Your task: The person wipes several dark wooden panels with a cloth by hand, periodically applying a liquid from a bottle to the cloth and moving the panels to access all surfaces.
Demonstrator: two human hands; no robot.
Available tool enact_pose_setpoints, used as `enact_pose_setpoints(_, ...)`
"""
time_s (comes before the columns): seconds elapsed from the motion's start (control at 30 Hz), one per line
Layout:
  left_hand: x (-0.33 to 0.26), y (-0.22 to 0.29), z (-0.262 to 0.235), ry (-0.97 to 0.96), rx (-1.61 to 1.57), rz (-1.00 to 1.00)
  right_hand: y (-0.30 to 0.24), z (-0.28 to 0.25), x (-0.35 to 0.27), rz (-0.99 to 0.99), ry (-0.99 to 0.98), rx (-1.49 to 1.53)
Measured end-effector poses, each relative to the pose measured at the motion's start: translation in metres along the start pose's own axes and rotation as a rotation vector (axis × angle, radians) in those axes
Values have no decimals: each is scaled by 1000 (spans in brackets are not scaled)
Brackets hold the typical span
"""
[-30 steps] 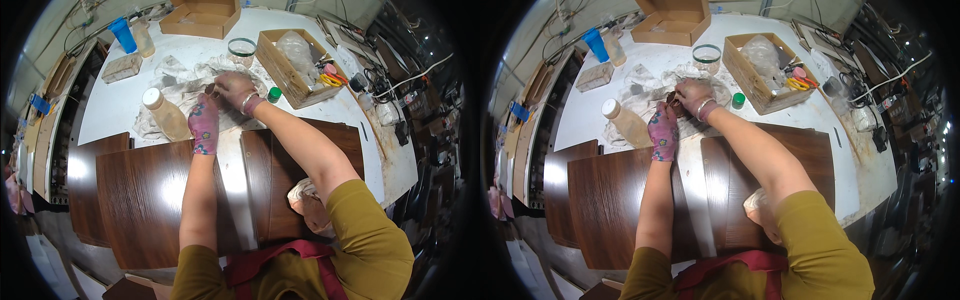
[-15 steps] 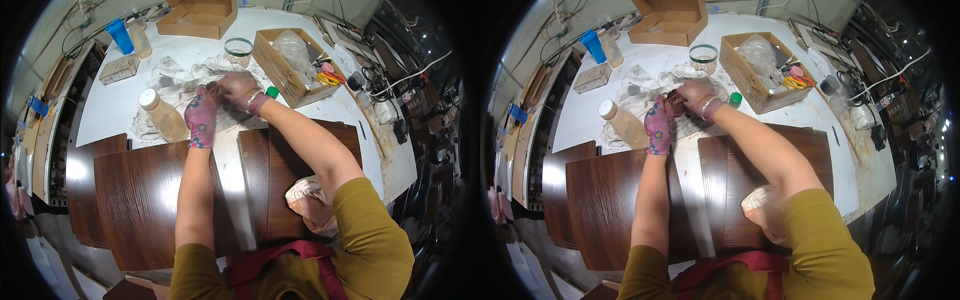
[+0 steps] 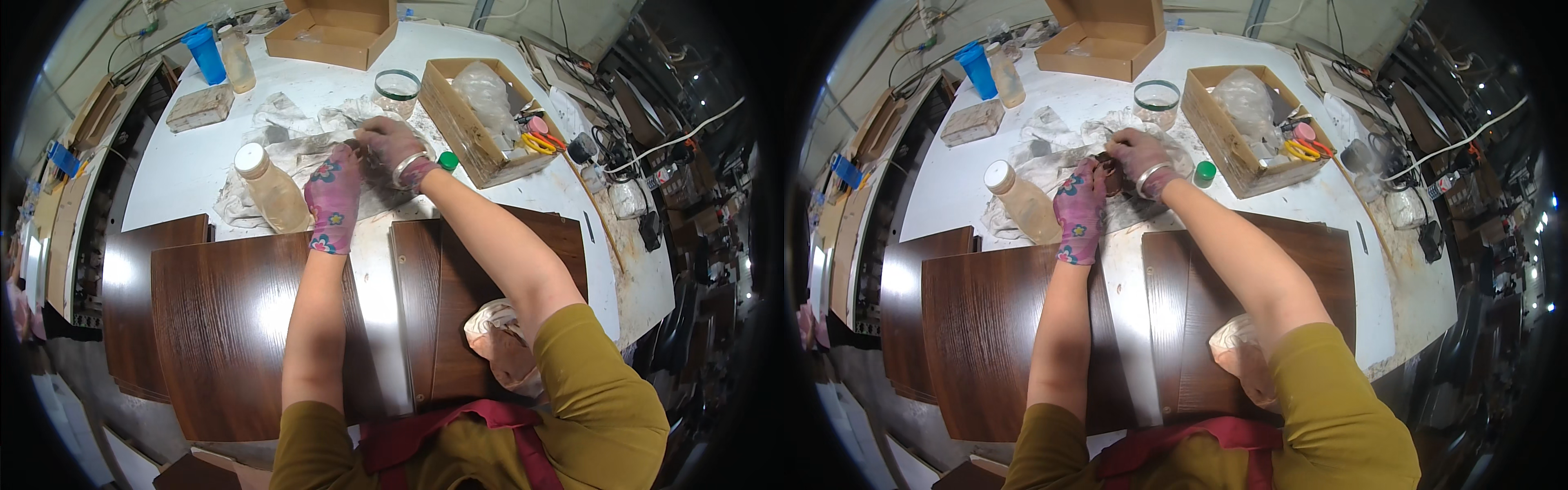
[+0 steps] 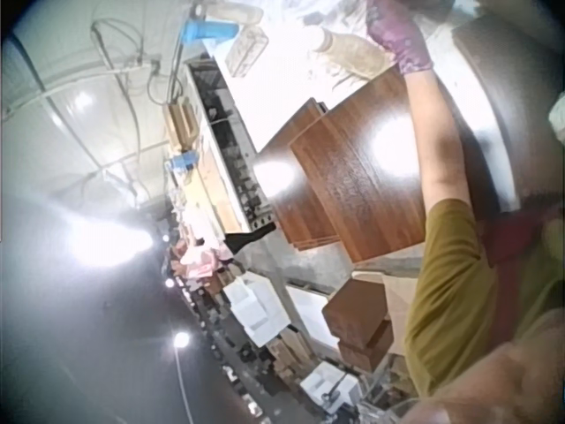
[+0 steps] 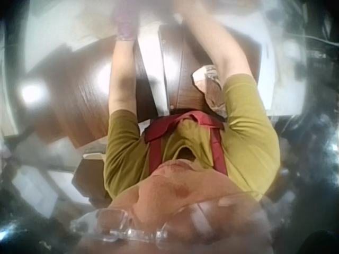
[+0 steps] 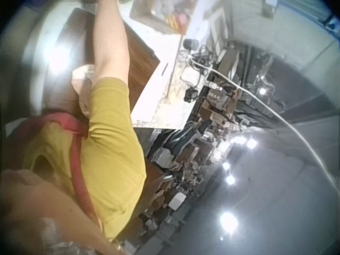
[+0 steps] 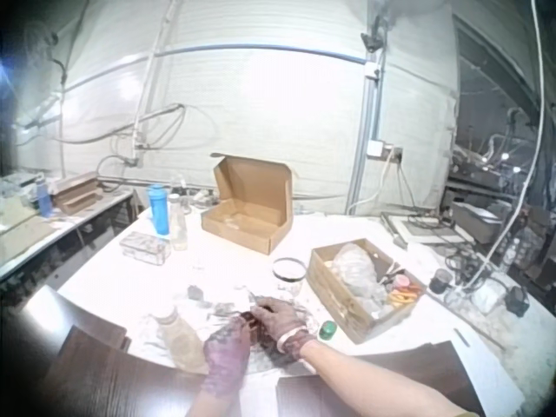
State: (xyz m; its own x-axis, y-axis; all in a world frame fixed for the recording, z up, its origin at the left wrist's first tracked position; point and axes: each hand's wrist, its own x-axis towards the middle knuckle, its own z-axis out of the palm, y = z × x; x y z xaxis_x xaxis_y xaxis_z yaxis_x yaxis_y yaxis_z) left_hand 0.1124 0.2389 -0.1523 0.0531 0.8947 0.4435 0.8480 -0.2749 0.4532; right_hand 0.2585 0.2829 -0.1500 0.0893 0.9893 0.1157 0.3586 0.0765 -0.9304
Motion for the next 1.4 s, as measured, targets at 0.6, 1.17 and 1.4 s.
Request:
enact_pose_setpoints(0.6, 9, -9, -8, 123, -56, 73, 12, -32, -18, -287, -204, -169)
enact_pose_setpoints(1.17, 26, -13, 17, -338, -157, 159, -6, -175, -196, -210, -203, 671)
enact_pose_setpoints(1.4, -12, 2, -24, -7, 44, 235, 1, -335, -347, -154, 361, -62)
